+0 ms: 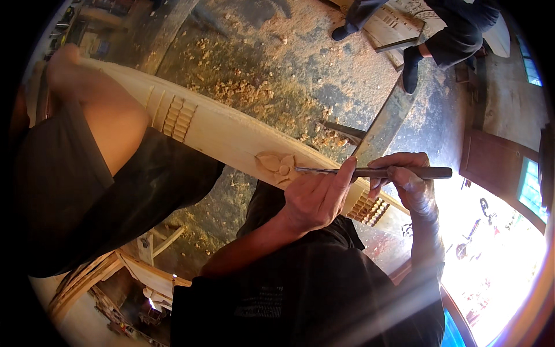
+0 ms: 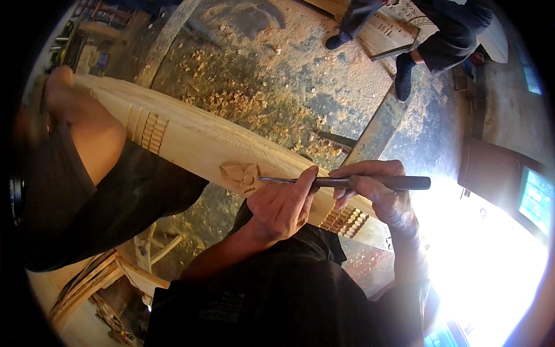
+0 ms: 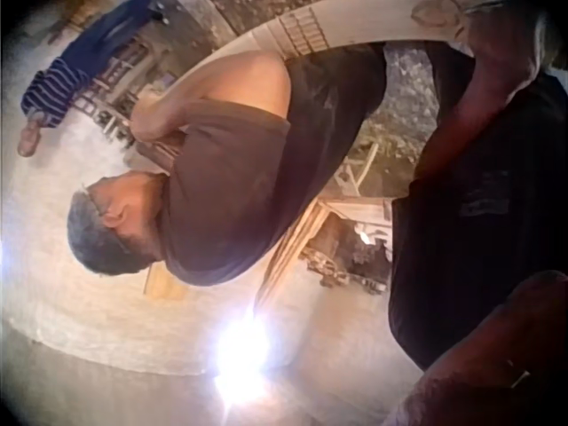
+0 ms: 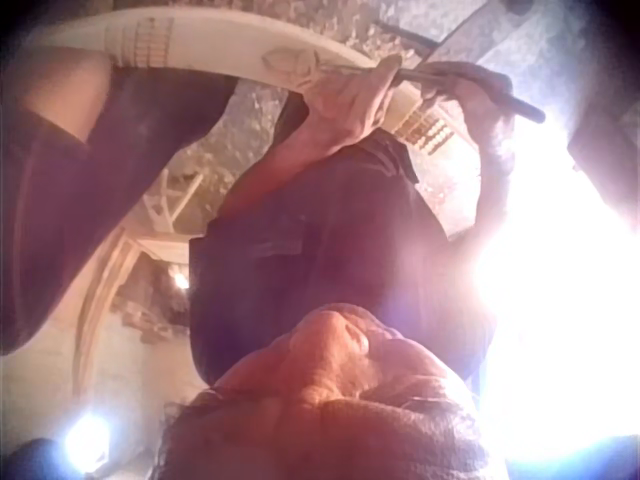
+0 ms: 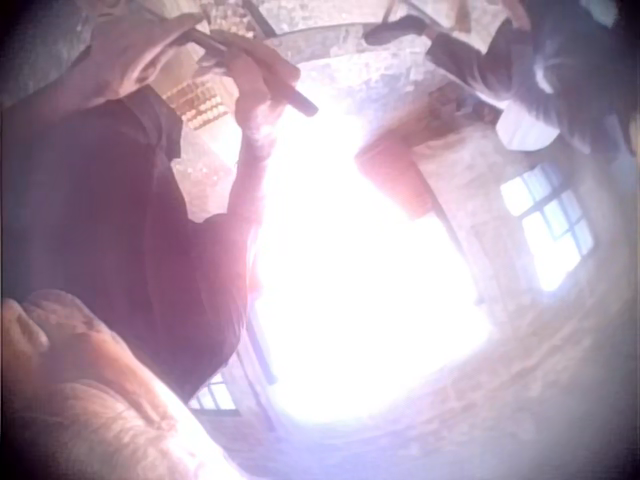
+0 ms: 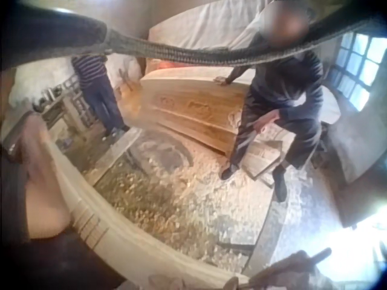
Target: The person carves a decorative floral pattern into a long wood beam using a chisel and a wooden mallet while another person holds the beam steady.
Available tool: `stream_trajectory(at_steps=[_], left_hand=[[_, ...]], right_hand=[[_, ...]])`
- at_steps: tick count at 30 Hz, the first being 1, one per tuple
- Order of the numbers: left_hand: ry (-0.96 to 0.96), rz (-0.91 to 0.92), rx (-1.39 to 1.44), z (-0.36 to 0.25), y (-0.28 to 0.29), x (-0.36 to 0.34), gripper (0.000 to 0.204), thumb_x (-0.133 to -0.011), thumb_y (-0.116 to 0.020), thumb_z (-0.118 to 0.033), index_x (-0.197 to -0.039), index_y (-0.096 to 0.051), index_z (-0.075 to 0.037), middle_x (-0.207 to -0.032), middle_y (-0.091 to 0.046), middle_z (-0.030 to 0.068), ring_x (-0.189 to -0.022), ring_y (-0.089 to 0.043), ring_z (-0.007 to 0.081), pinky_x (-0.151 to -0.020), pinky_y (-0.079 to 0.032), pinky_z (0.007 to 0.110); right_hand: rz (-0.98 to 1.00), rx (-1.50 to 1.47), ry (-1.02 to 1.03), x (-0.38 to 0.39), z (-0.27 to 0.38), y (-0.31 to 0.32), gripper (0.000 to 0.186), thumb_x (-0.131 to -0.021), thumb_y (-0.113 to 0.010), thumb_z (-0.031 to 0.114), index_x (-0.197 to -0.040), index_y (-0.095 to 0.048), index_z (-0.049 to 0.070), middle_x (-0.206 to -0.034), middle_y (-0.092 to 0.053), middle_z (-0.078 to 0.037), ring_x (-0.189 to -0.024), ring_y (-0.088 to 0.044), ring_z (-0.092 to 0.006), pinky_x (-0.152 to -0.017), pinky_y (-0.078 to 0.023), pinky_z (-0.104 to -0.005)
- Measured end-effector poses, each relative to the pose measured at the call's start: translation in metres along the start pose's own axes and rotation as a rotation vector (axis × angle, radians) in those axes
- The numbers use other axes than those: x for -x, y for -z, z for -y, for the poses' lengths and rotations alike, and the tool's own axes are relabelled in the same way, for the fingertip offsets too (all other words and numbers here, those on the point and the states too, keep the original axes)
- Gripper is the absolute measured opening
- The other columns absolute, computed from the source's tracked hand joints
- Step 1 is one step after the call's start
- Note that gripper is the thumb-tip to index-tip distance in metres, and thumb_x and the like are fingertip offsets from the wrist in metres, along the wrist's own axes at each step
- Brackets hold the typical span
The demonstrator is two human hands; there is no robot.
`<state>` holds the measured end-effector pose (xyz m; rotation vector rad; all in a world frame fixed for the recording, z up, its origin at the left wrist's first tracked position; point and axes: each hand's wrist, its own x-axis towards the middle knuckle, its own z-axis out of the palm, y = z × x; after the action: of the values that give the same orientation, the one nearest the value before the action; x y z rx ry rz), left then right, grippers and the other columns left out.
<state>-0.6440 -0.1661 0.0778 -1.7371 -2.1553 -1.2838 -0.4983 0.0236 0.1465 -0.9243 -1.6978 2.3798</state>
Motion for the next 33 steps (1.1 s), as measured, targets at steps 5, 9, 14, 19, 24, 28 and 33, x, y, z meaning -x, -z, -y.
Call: stream_trajectory(at_steps=[5, 9, 14, 19, 24, 28, 33], left_hand=[[-0.015, -0.072, -0.009, 0.003, -0.01, 0.004, 0.05, -0.093, -0.077, -0.006, -0.141, -0.07, 0.005, -0.068, -0.054, -0.003, -0.054, -0.053, 0.01, -0.05, -0.041, 0.029], [-0.01, -0.071, -0.007, 0.003, -0.009, 0.003, 0.049, -0.093, -0.077, -0.006, -0.141, -0.07, 0.006, -0.068, -0.055, -0.0031, -0.054, -0.054, 0.0098, -0.05, -0.042, 0.029], [-0.015, -0.097, -0.011, 0.003, -0.011, 0.003, 0.049, -0.094, -0.078, -0.007, -0.141, -0.07, 0.006, -0.069, -0.058, -0.0027, -0.054, -0.055, 0.0097, -0.05, -0.042, 0.029], [-0.008, -0.083, -0.005, 0.004, -0.01, 0.004, 0.048, -0.096, -0.078, -0.007, -0.142, -0.07, 0.006, -0.068, -0.058, -0.0026, -0.053, -0.054, 0.01, -0.05, -0.042, 0.029], [-0.007, -0.044, -0.013, 0.001, -0.002, -0.002, 0.049, -0.095, -0.076, -0.005, -0.143, -0.071, 0.004, -0.067, -0.057, -0.0023, -0.052, -0.053, 0.0107, -0.05, -0.041, 0.031], [0.043, -0.081, 0.042, 0.001, -0.009, -0.002, 0.049, -0.094, -0.075, -0.004, -0.143, -0.071, 0.003, -0.067, -0.057, -0.0019, -0.052, -0.054, 0.0115, -0.05, -0.042, 0.031], [0.078, -0.1, 0.065, 0.0, -0.013, -0.001, 0.049, -0.092, -0.075, -0.003, -0.141, -0.071, 0.004, -0.068, -0.06, -0.0011, -0.053, -0.056, 0.0129, -0.051, -0.043, 0.032]], right_hand=[[0.004, -0.005, 0.016, -0.001, -0.003, 0.001, 0.053, -0.098, -0.073, 0.03, -0.118, -0.075, -0.019, -0.092, -0.079, -0.024, -0.077, -0.08, -0.032, -0.075, -0.069, -0.0416], [0.016, 0.004, 0.027, -0.001, -0.003, 0.001, 0.052, -0.099, -0.073, 0.029, -0.118, -0.075, -0.019, -0.091, -0.079, -0.023, -0.077, -0.08, -0.031, -0.075, -0.068, -0.0399], [0.011, 0.039, 0.022, -0.002, -0.002, -0.001, 0.051, -0.1, -0.073, 0.031, -0.118, -0.076, -0.017, -0.091, -0.079, -0.022, -0.078, -0.08, -0.0293, -0.075, -0.067, -0.0379], [0.024, 0.128, 0.037, -0.002, 0.012, -0.005, 0.049, -0.1, -0.074, 0.031, -0.117, -0.077, -0.016, -0.092, -0.08, -0.022, -0.081, -0.08, -0.0288, -0.076, -0.068, -0.0385], [0.062, 0.119, -0.016, -0.007, 0.023, -0.004, 0.037, -0.099, -0.073, 0.018, -0.116, -0.078, -0.015, -0.093, -0.08, -0.022, -0.083, -0.081, -0.0291, -0.077, -0.068, -0.0395], [0.117, 0.104, -0.024, -0.018, 0.021, 0.005, 0.032, -0.097, -0.072, 0.011, -0.116, -0.078, -0.014, -0.093, -0.08, -0.022, -0.083, -0.081, -0.0303, -0.078, -0.069, -0.0397], [0.119, 0.075, -0.034, -0.025, 0.012, 0.012, 0.037, -0.096, -0.076, 0.018, -0.115, -0.078, -0.014, -0.093, -0.08, -0.022, -0.084, -0.082, -0.0316, -0.078, -0.068, -0.041]])
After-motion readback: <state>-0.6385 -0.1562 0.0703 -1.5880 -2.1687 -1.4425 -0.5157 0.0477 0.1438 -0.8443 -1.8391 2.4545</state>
